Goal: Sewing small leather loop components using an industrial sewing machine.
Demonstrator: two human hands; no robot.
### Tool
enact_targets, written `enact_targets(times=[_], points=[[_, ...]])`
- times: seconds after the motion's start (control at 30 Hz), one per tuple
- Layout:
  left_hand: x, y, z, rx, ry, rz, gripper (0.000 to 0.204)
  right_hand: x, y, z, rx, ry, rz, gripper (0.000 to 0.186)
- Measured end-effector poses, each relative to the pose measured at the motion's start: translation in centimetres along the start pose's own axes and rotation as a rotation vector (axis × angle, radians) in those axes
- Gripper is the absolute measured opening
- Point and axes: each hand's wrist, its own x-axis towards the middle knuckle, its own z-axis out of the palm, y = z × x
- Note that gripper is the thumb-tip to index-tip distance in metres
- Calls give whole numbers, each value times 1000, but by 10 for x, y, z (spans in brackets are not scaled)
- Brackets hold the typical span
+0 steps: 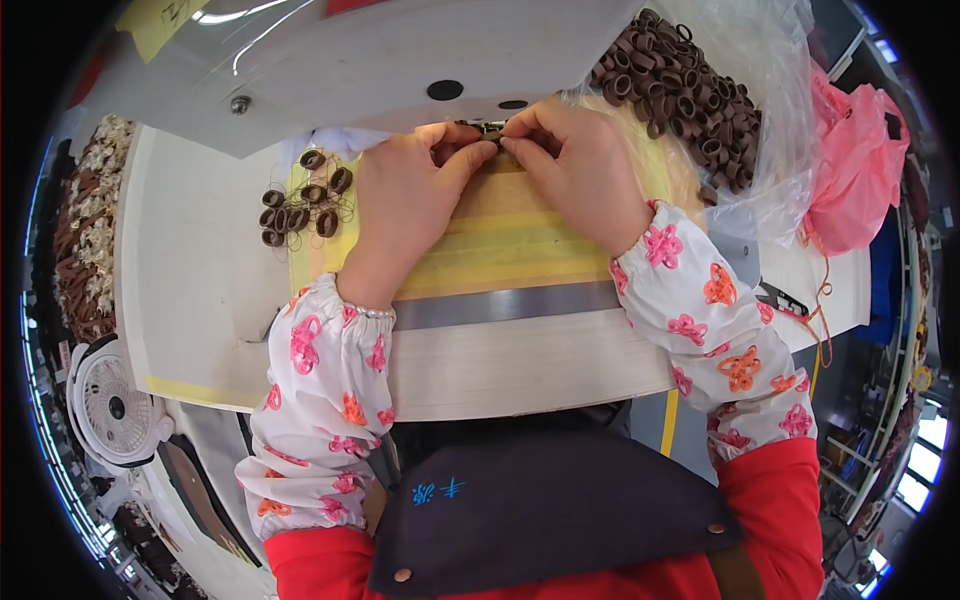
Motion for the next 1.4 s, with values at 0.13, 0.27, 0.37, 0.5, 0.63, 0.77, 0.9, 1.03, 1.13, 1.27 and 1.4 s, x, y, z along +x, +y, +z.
enact_targets(times=[0.13,0.27,0.37,0.5,0.63,0.77,0.9,1.03,1.13,1.27,1.4], points=[[2,-4,3,-38,25,-47,29,3,-3,0,2,22,-3,5],[3,-3,2,-101,-4,-95,28,5,-4,-1,-17,9,-11,5],[3,-1,-1,-122,-22,-120,29,4,-3,0,-28,13,-16,6],[5,-4,0,-86,-42,-140,29,4,1,0,-57,17,-56,6],[5,0,-1,-82,-58,-139,29,4,0,-2,-30,-3,-7,6],[6,-4,0,-70,-51,-119,29,6,1,-5,-119,-41,-32,11],[6,-10,4,-43,30,32,27,7,2,-2,-105,-21,-71,9],[6,-8,3,29,21,31,28,9,0,-4,-132,-51,-67,10],[6,-4,-1,60,-19,-10,35,9,-2,-6,-179,-87,-22,9],[7,-3,0,41,-26,-48,36,9,-2,-7,-124,-76,-5,9],[5,-10,5,28,41,-48,25,10,2,-3,-155,-74,-24,11]])
